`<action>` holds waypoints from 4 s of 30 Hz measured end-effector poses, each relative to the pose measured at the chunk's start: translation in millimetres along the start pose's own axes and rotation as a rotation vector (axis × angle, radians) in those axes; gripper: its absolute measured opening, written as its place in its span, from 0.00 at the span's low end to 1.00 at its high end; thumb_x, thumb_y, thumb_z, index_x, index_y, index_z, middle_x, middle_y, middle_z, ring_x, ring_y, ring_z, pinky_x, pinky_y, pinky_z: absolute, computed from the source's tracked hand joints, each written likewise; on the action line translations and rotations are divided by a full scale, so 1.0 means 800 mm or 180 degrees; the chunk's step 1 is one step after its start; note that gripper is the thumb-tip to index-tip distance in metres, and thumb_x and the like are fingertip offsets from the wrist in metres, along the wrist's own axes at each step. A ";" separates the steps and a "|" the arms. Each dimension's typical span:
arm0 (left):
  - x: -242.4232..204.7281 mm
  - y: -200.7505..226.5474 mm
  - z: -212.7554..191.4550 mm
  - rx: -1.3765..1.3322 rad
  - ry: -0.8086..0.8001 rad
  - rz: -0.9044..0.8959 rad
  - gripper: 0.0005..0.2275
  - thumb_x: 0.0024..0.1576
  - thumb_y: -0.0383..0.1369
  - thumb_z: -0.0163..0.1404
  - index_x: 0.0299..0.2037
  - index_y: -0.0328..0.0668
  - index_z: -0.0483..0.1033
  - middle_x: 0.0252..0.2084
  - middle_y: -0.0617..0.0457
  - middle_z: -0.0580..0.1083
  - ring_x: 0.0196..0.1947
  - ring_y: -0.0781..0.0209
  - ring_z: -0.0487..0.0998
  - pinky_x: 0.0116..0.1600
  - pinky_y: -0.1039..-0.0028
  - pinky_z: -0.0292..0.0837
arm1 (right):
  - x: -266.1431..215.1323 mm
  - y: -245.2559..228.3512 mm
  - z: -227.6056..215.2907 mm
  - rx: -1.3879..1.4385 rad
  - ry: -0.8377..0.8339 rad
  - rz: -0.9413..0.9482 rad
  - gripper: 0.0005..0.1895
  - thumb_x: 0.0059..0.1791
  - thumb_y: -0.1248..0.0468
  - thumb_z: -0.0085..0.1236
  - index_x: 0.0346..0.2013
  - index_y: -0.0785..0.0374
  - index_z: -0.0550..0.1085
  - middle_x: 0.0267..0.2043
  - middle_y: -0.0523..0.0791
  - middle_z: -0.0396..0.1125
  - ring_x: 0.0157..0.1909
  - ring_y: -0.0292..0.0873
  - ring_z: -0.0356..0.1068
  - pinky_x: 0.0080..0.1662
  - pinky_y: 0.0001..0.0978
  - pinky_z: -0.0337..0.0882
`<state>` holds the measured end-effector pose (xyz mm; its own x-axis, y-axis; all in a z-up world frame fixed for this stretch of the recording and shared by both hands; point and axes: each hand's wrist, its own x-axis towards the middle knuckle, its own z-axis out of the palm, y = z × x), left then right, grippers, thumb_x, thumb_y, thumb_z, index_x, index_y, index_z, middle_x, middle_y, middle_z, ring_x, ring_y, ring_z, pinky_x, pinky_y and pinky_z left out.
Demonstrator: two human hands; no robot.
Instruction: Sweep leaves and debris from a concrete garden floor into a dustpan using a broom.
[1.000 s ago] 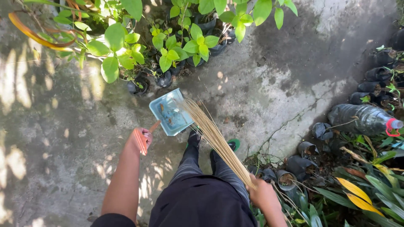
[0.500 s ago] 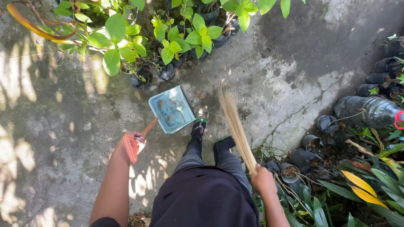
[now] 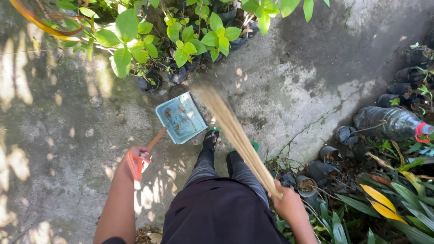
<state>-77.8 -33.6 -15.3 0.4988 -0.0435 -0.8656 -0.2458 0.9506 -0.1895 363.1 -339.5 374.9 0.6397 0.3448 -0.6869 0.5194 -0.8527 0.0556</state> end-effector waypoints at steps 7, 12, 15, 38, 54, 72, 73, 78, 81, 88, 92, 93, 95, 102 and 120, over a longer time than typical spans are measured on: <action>-0.059 -0.030 -0.048 -0.0633 0.0220 -0.0280 0.06 0.60 0.29 0.40 0.35 0.37 0.56 0.22 0.59 0.59 0.14 0.75 0.59 0.16 0.86 0.53 | 0.105 -0.084 0.007 -0.0388 0.0288 -0.0191 0.27 0.50 0.54 0.58 0.64 0.50 0.67 0.47 0.57 0.74 0.51 0.62 0.74 0.53 0.55 0.73; -0.066 -0.042 -0.049 -0.1212 0.0111 -0.0104 0.05 0.61 0.28 0.37 0.37 0.35 0.55 0.24 0.59 0.59 0.16 0.76 0.60 0.18 0.86 0.58 | 0.122 -0.102 0.056 -0.0691 0.0041 -0.0417 0.22 0.49 0.56 0.59 0.58 0.52 0.71 0.46 0.56 0.75 0.50 0.60 0.75 0.53 0.53 0.75; -0.052 -0.043 -0.060 -0.1193 0.0026 -0.0048 0.06 0.61 0.28 0.40 0.35 0.41 0.54 0.23 0.59 0.59 0.15 0.76 0.59 0.17 0.86 0.57 | 0.090 -0.087 0.062 -0.0910 -0.0209 -0.0707 0.20 0.50 0.55 0.59 0.56 0.53 0.72 0.45 0.55 0.75 0.50 0.60 0.75 0.54 0.52 0.74; -0.175 -0.043 -0.069 -0.0538 -0.0301 -0.0615 0.11 0.59 0.33 0.45 0.42 0.28 0.68 0.19 0.62 0.61 0.12 0.78 0.60 0.16 0.90 0.57 | 0.041 0.085 -0.049 0.0322 0.0501 0.0717 0.26 0.46 0.50 0.64 0.59 0.45 0.77 0.49 0.58 0.76 0.54 0.60 0.75 0.58 0.49 0.73; -0.206 -0.127 0.139 -0.0146 -0.0136 -0.0361 0.13 0.60 0.38 0.42 0.50 0.42 0.68 0.18 0.61 0.59 0.10 0.74 0.57 0.12 0.83 0.53 | 0.370 0.155 -0.225 0.0432 0.0915 0.0036 0.27 0.42 0.52 0.66 0.56 0.52 0.80 0.48 0.58 0.75 0.52 0.59 0.76 0.56 0.46 0.73; 0.066 -0.209 0.428 -0.1473 -0.0004 -0.0492 0.08 0.61 0.33 0.45 0.35 0.36 0.65 0.18 0.64 0.60 0.12 0.77 0.57 0.16 0.86 0.54 | 0.608 0.105 -0.239 0.0140 0.0370 -0.1050 0.23 0.42 0.53 0.62 0.51 0.54 0.78 0.43 0.57 0.75 0.48 0.62 0.74 0.51 0.52 0.74; 0.086 -0.204 0.437 -0.1495 -0.0024 -0.0481 0.08 0.61 0.33 0.45 0.35 0.36 0.65 0.18 0.64 0.60 0.12 0.77 0.57 0.16 0.86 0.54 | 0.591 0.120 -0.243 0.0119 0.0376 -0.1072 0.23 0.42 0.53 0.62 0.51 0.54 0.78 0.43 0.57 0.75 0.48 0.62 0.74 0.51 0.52 0.74; 0.144 -0.204 0.470 -0.1438 0.0044 -0.0110 0.12 0.63 0.32 0.42 0.26 0.46 0.56 0.17 0.65 0.57 0.12 0.77 0.57 0.16 0.86 0.54 | 0.464 0.192 -0.266 0.0422 0.0277 -0.0436 0.24 0.44 0.54 0.61 0.55 0.51 0.77 0.41 0.59 0.76 0.48 0.61 0.77 0.51 0.51 0.76; 0.166 -0.196 0.490 -0.1374 0.0134 -0.0109 0.15 0.62 0.34 0.43 0.24 0.49 0.54 0.16 0.65 0.55 0.11 0.76 0.56 0.15 0.85 0.53 | 0.445 0.236 -0.242 0.0454 0.0511 -0.0556 0.25 0.43 0.52 0.63 0.55 0.50 0.77 0.42 0.59 0.76 0.49 0.60 0.76 0.52 0.50 0.76; 0.180 -0.202 0.517 -0.0920 0.0252 0.0405 0.14 0.62 0.33 0.42 0.24 0.50 0.53 0.16 0.63 0.55 0.11 0.72 0.56 0.16 0.81 0.53 | 0.495 0.175 -0.254 0.0472 0.0543 -0.0920 0.27 0.44 0.53 0.62 0.56 0.58 0.76 0.44 0.59 0.74 0.50 0.62 0.75 0.52 0.50 0.75; 0.156 -0.196 0.544 -0.0875 0.0339 0.0457 0.11 0.61 0.33 0.42 0.28 0.48 0.54 0.18 0.62 0.56 0.12 0.73 0.57 0.17 0.82 0.53 | 0.513 0.165 -0.245 0.0381 0.0397 -0.1089 0.24 0.42 0.55 0.63 0.52 0.57 0.78 0.46 0.58 0.74 0.49 0.63 0.74 0.53 0.51 0.74; 0.148 -0.194 0.552 -0.0897 0.0420 0.0493 0.10 0.61 0.33 0.42 0.30 0.48 0.54 0.18 0.62 0.56 0.13 0.74 0.58 0.17 0.83 0.54 | 0.507 0.164 -0.246 0.0323 0.0314 -0.1046 0.23 0.42 0.55 0.64 0.51 0.58 0.79 0.46 0.58 0.74 0.49 0.63 0.75 0.53 0.51 0.74; 0.137 -0.200 0.566 -0.0944 0.0461 0.0442 0.09 0.60 0.33 0.43 0.31 0.48 0.54 0.18 0.62 0.56 0.13 0.74 0.58 0.17 0.84 0.54 | 0.450 0.174 -0.279 0.0271 0.0188 -0.0811 0.24 0.43 0.54 0.63 0.52 0.56 0.79 0.45 0.58 0.75 0.49 0.61 0.75 0.53 0.50 0.74; 0.103 -0.182 0.574 -0.0989 0.0479 0.0510 0.09 0.59 0.36 0.43 0.34 0.45 0.55 0.18 0.61 0.56 0.13 0.74 0.57 0.17 0.84 0.55 | 0.368 0.194 -0.309 0.0813 -0.0154 0.0186 0.36 0.43 0.50 0.62 0.65 0.53 0.69 0.43 0.58 0.79 0.43 0.59 0.81 0.50 0.45 0.81; 0.210 -0.117 0.507 -0.1517 -0.0444 0.0577 0.07 0.58 0.28 0.44 0.32 0.42 0.57 0.21 0.58 0.59 0.17 0.69 0.62 0.21 0.81 0.62 | 0.396 0.254 -0.242 0.0172 0.0286 -0.1150 0.27 0.43 0.50 0.67 0.54 0.57 0.77 0.37 0.56 0.77 0.41 0.54 0.79 0.45 0.44 0.77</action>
<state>366.5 -5.0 45.0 0.5113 0.1807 -0.8402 -0.6728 0.6924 -0.2605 781.0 -327.4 309.3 0.4691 0.6582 -0.5889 0.6916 -0.6884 -0.2185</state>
